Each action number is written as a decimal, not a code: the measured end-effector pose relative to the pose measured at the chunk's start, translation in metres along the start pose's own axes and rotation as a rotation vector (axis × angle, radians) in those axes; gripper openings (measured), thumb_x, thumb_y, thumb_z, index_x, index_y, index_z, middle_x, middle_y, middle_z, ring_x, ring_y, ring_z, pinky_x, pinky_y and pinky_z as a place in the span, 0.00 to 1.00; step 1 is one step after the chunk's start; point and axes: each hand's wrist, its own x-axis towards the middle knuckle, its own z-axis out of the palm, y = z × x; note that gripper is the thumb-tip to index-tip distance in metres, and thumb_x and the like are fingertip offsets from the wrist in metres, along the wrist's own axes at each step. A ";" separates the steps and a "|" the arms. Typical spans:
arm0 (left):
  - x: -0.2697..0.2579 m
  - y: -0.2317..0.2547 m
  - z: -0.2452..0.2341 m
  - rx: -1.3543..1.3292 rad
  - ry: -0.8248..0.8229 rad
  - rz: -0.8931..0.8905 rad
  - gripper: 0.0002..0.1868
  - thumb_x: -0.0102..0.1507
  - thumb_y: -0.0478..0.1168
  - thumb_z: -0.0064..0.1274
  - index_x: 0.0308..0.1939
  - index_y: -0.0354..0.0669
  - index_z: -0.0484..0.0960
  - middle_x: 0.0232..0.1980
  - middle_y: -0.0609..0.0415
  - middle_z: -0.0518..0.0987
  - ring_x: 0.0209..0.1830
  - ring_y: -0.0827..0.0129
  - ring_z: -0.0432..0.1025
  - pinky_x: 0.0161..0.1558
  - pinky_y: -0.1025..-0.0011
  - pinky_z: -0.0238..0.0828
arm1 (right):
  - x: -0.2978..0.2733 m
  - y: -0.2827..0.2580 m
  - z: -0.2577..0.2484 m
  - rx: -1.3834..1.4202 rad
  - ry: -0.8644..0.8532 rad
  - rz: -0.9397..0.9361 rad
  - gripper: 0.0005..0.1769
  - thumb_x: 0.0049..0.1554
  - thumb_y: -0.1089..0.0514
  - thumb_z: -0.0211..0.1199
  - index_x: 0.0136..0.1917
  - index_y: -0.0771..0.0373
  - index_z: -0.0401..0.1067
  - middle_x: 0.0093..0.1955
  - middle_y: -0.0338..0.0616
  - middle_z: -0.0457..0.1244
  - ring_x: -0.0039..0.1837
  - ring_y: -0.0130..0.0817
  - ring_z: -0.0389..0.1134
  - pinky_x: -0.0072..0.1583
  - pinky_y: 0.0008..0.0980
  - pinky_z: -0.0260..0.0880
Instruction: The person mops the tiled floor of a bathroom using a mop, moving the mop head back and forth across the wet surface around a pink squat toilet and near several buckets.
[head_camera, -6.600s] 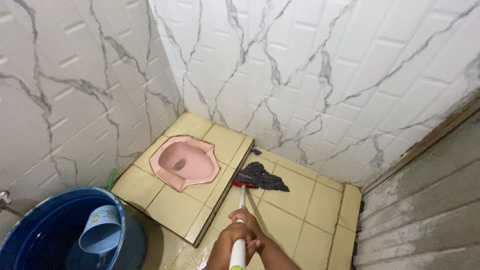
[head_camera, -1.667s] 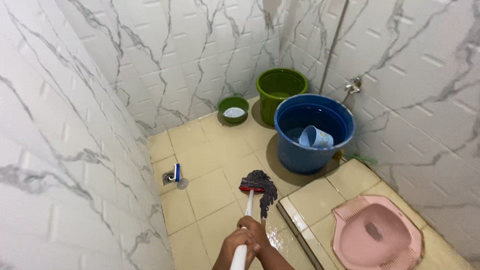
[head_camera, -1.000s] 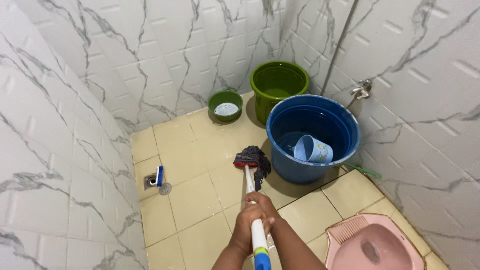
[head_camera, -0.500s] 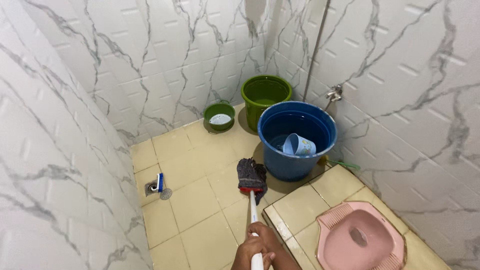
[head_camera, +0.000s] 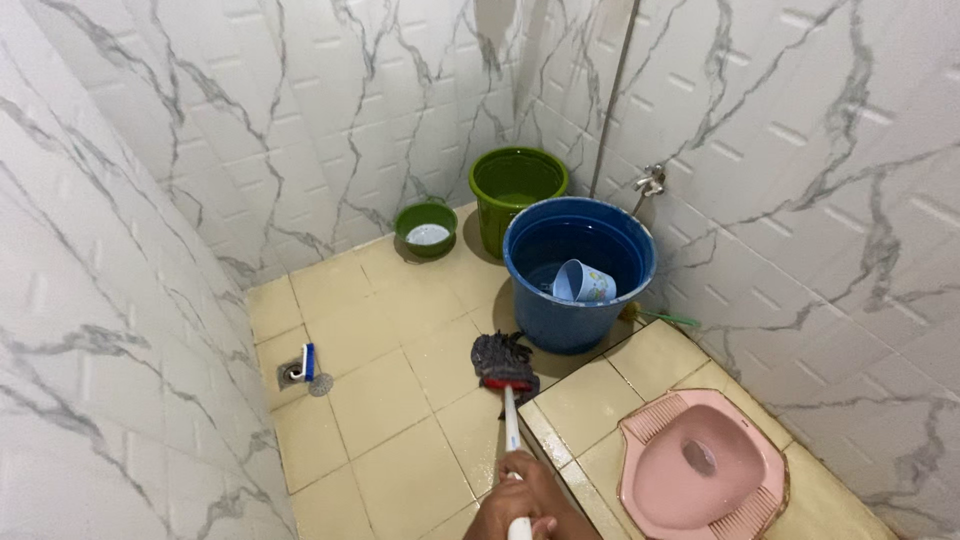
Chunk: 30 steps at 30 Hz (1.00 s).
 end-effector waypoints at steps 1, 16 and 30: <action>0.006 -0.007 0.002 0.031 0.007 0.022 0.22 0.66 0.46 0.62 0.23 0.40 0.72 0.25 0.48 0.73 0.32 0.59 0.74 0.48 0.62 0.69 | 0.009 0.007 -0.004 -0.024 -0.015 -0.032 0.05 0.49 0.62 0.62 0.40 0.66 0.71 0.43 0.45 0.64 0.49 0.34 0.68 0.54 0.31 0.68; 0.182 0.010 -0.083 0.074 0.310 -0.184 0.12 0.58 0.29 0.61 0.25 0.38 0.73 0.28 0.52 0.74 0.27 0.67 0.69 0.34 0.70 0.69 | 0.214 0.035 -0.052 0.010 -0.038 0.047 0.04 0.52 0.62 0.60 0.41 0.64 0.73 0.46 0.48 0.67 0.52 0.38 0.69 0.58 0.33 0.70; -0.042 0.060 -0.119 0.074 0.323 -0.176 0.15 0.57 0.30 0.64 0.22 0.38 0.72 0.27 0.51 0.74 0.30 0.67 0.72 0.41 0.67 0.70 | 0.074 -0.053 0.124 0.063 -0.110 -0.184 0.04 0.52 0.63 0.60 0.38 0.65 0.66 0.41 0.45 0.64 0.51 0.40 0.67 0.75 0.36 0.52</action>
